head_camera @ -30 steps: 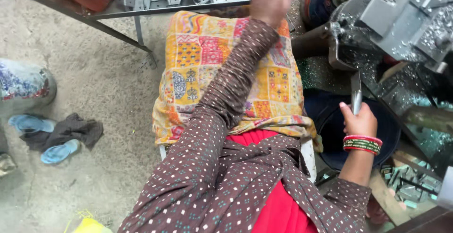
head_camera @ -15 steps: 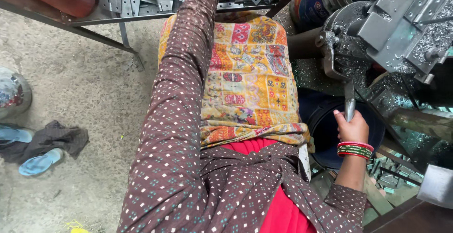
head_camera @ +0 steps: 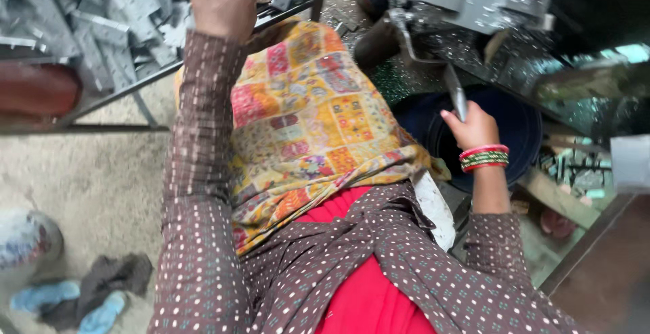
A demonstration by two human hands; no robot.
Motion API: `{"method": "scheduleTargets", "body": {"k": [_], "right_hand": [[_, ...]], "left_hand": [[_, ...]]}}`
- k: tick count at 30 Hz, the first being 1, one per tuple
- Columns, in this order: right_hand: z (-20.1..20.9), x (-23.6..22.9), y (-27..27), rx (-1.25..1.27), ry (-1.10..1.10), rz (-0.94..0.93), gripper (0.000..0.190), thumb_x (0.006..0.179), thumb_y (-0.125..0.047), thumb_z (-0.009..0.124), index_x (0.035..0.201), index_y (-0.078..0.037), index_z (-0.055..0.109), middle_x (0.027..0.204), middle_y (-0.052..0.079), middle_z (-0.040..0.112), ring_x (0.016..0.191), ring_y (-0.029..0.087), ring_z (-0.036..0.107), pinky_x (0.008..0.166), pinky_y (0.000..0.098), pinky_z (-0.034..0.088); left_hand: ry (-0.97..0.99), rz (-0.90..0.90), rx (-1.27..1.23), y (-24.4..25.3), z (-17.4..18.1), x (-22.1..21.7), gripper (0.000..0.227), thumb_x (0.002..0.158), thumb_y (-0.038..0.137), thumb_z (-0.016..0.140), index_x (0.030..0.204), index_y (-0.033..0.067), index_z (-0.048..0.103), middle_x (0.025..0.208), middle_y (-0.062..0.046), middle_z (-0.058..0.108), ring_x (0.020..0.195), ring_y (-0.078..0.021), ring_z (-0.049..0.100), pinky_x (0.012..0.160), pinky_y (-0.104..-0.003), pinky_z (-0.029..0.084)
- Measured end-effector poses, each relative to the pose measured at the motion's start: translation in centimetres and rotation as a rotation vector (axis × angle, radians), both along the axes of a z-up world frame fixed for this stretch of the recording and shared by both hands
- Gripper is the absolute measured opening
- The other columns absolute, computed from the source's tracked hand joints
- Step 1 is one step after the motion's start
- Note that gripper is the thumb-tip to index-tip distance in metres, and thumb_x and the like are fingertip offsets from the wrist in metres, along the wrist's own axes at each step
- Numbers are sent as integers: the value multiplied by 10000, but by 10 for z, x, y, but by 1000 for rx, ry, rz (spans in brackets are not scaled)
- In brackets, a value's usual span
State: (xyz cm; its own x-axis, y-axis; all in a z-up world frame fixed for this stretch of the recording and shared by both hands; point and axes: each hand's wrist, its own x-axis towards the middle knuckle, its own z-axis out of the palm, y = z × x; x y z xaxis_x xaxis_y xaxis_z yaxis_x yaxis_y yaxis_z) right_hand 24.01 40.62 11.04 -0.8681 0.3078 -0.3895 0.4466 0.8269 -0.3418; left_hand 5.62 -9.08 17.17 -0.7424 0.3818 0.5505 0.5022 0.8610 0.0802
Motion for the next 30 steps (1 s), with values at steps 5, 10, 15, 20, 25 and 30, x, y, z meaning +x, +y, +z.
{"method": "scheduleTargets", "body": {"k": [5, 10, 15, 20, 25, 30], "right_hand": [[-11, 1, -4, 102, 107, 125, 455, 924, -484, 729, 987, -36, 681, 844, 225, 716, 819, 430, 705, 730, 520, 545], [-6, -4, -11, 87, 85, 90, 449, 920, -485, 723, 998, -44, 682, 855, 232, 718, 823, 433, 709, 736, 524, 546], [-8, 0, -16, 51, 85, 61, 454, 906, -479, 734, 971, -36, 661, 850, 242, 714, 833, 444, 701, 736, 527, 543], [-4, -4, -19, 46, 75, 84, 484, 889, -494, 729, 989, -28, 644, 871, 252, 714, 835, 458, 702, 754, 527, 551], [18, -14, -19, 118, -8, 115, 559, 906, -551, 708, 1031, -12, 625, 854, 285, 705, 848, 487, 688, 748, 555, 537], [22, -18, -13, 124, -20, 142, 568, 913, -555, 697, 1008, 0, 631, 851, 282, 704, 847, 481, 692, 750, 555, 540]], "left_hand": [[213, -95, 196, 91, 44, 32, 216, 919, 113, 721, 1101, 229, 707, 1068, -22, 618, 1037, -293, 571, 919, -439, 476], [296, -349, 279, 213, 36, 33, 130, 946, 259, 721, 1068, 223, 697, 955, -22, 538, 941, -240, 564, 1016, -484, 475], [229, -285, -6, 301, -2, 30, 253, 897, 176, 656, 1142, 125, 692, 1081, -89, 632, 1045, -258, 601, 1079, -554, 414], [63, -256, 112, 314, -33, 47, 349, 914, 186, 601, 1216, 32, 685, 1193, -162, 641, 1128, -309, 589, 1141, -559, 326], [80, -97, 87, 328, -40, 24, 306, 891, 181, 587, 1056, -37, 724, 1206, -173, 662, 1158, -334, 589, 1193, -604, 249], [54, -101, 108, 337, -45, -3, 297, 877, 125, 606, 1057, -67, 744, 1132, -171, 673, 1161, -352, 584, 1220, -610, 208]]}}
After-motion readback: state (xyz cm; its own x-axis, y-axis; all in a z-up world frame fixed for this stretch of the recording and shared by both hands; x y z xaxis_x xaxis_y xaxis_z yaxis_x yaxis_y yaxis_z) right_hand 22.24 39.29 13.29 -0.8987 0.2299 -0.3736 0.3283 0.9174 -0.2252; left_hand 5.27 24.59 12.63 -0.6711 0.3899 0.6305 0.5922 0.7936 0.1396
